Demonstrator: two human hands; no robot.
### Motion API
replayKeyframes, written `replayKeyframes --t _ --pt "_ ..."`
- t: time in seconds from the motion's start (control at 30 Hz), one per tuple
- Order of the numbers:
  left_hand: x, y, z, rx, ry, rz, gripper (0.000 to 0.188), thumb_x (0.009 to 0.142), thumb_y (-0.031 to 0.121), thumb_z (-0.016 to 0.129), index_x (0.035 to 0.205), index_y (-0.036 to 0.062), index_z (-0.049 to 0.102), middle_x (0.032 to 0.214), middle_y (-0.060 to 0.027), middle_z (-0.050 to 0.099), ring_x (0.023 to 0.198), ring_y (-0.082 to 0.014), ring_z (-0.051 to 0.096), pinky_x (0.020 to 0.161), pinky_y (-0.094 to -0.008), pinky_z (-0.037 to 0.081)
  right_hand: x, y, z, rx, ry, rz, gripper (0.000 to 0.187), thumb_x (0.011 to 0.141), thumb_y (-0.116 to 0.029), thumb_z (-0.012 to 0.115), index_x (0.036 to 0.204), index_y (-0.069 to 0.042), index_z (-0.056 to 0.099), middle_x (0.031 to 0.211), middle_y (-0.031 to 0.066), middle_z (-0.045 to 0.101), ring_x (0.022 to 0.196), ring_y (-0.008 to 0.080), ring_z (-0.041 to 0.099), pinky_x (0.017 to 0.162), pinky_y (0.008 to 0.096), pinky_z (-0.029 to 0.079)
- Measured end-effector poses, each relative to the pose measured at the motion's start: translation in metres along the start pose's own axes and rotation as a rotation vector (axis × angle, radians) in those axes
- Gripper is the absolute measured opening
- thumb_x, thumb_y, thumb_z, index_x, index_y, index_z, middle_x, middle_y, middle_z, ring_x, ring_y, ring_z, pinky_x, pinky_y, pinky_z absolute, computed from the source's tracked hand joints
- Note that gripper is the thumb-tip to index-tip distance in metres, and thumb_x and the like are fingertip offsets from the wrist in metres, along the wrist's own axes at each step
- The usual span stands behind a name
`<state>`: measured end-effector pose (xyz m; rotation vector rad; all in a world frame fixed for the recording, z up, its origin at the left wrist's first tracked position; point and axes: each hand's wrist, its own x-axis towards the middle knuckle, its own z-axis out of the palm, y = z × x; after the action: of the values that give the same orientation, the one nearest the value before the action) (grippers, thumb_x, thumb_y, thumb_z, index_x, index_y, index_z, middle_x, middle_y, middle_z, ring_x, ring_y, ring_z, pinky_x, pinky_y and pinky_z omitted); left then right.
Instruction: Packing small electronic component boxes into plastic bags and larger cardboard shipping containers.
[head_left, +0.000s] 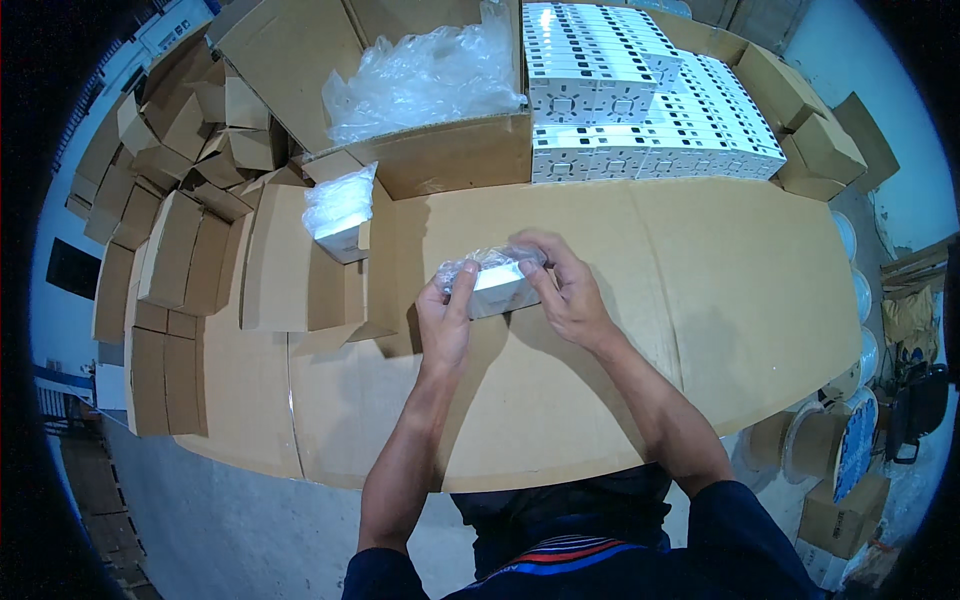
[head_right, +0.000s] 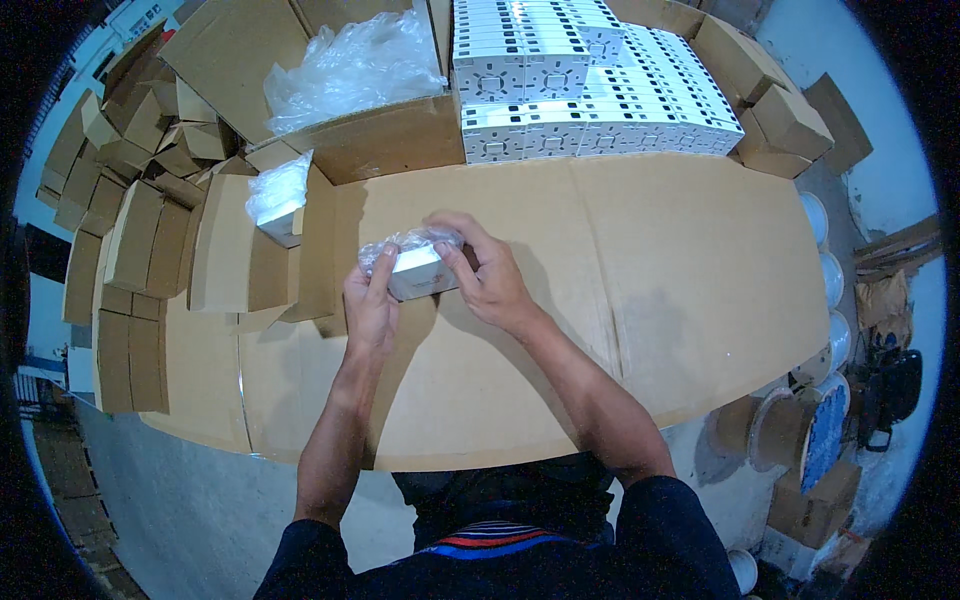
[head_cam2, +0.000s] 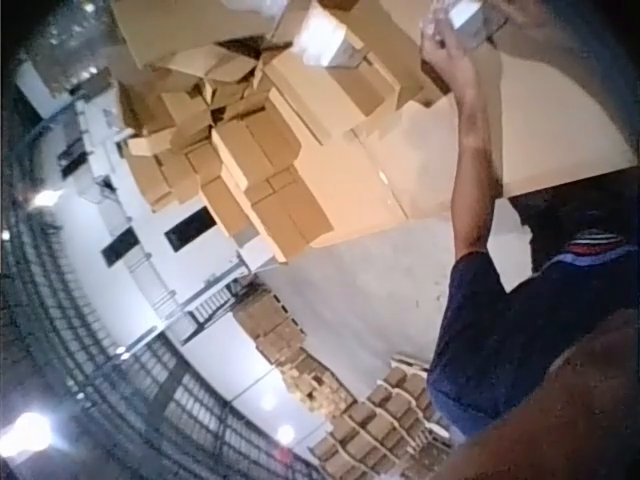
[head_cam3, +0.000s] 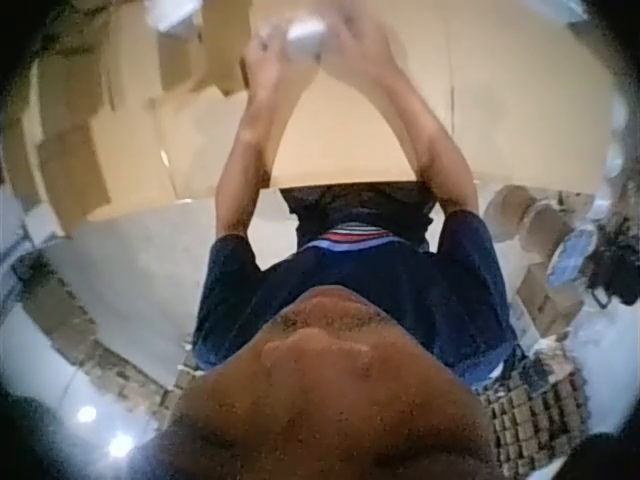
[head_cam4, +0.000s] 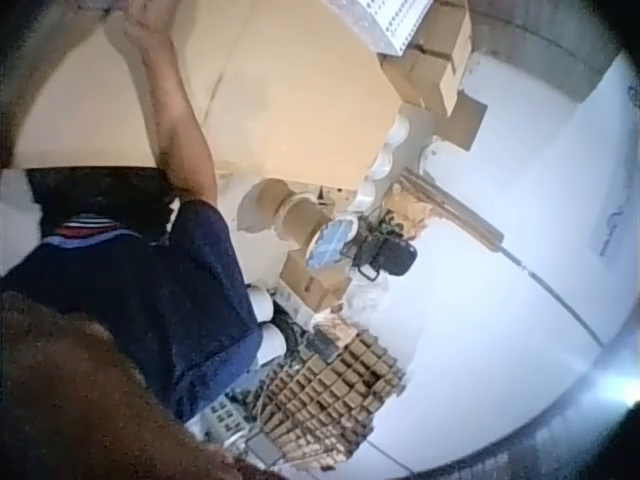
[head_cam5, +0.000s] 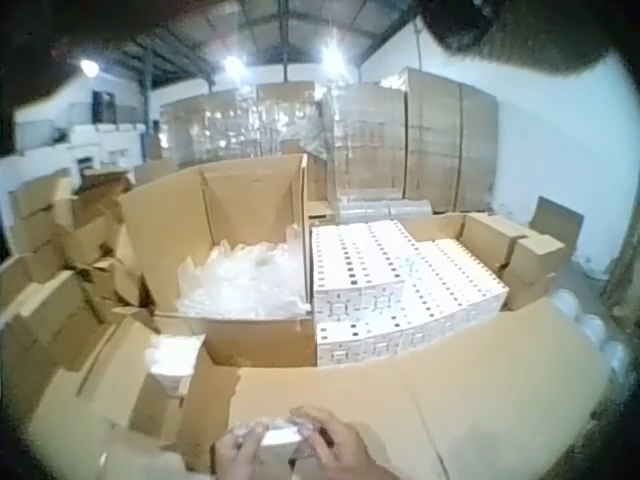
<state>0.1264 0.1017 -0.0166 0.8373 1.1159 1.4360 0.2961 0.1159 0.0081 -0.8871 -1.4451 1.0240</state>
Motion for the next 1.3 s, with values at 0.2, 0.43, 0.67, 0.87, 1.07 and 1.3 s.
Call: replayKeyframes --t 0.2,0.43,0.67,0.87,1.07,1.3 --pt "-0.001 -0.001 0.0 -0.044 -0.012 -0.015 0.028 0.099 0.024 0.065 0.109 -0.0019 0.069 0.1 -0.004 0.068 0.09 -0.009 0.06 0.078 -0.0264 0.049 0.001 0.0 -0.013 -0.116 -0.195 -0.015 0.019 0.099 -0.007 0.056 0.114 -0.001 0.066 0.103 0.0092 0.07 0.096 0.018 0.065 0.085 0.031 0.05" --pt "0.0 0.002 -0.01 0.074 -0.017 0.236 0.033 0.096 0.015 0.066 0.123 -0.0009 0.055 0.111 -0.0086 0.064 0.104 -0.0161 0.06 0.092 -0.0301 0.048 0.0 -0.003 -0.011 -0.086 -0.211 0.132 0.022 0.092 -0.007 0.069 0.113 -0.002 0.067 0.1 0.0071 0.072 0.085 0.0115 0.067 0.073 0.0279 0.054" --pt "-0.016 0.047 -0.002 0.903 -0.166 1.049 0.047 0.073 0.007 0.082 0.116 0.004 0.063 0.111 -0.009 0.068 0.118 -0.0302 0.057 0.104 -0.0431 0.042 0.0 -0.001 -0.019 -0.029 -0.222 0.109 0.025 0.089 -0.004 0.071 0.113 -0.002 0.066 0.101 0.0082 0.072 0.089 0.0129 0.068 0.078 0.0294 0.056" --pt "-0.014 0.031 0.0 0.877 -0.206 0.871 0.043 0.072 0.005 0.082 0.113 0.0058 0.069 0.112 -0.0082 0.07 0.111 -0.0292 0.062 0.101 -0.0425 0.046 0.0 -0.006 -0.021 -0.047 -0.238 0.062 0.025 0.088 -0.004 0.071 0.113 -0.001 0.066 0.104 0.0084 0.071 0.089 0.0146 0.069 0.077 0.0297 0.056" --pt "-0.015 0.023 0.001 0.629 -0.227 0.542 0.038 0.078 0.002 0.08 0.114 0.0029 0.068 0.111 -0.0108 0.07 0.107 -0.0234 0.065 0.091 -0.0347 0.053 0.001 -0.007 -0.029 -0.188 -0.267 0.025 0.026 0.086 -0.006 0.073 0.111 -0.003 0.068 0.103 0.0098 0.071 0.089 0.0174 0.069 0.077 0.0308 0.056" --pt "-0.014 0.03 0.0 0.344 -0.289 0.046 0.03 0.087 0.002 0.075 0.115 -0.0024 0.065 0.104 -0.0066 0.069 0.096 -0.0118 0.063 0.082 -0.0277 0.053 0.008 -0.018 -0.037 -0.367 -0.295 -0.115 0.022 0.084 -0.003 0.072 0.106 0.0 0.069 0.1 0.01 0.068 0.084 0.0182 0.067 0.073 0.0314 0.054"
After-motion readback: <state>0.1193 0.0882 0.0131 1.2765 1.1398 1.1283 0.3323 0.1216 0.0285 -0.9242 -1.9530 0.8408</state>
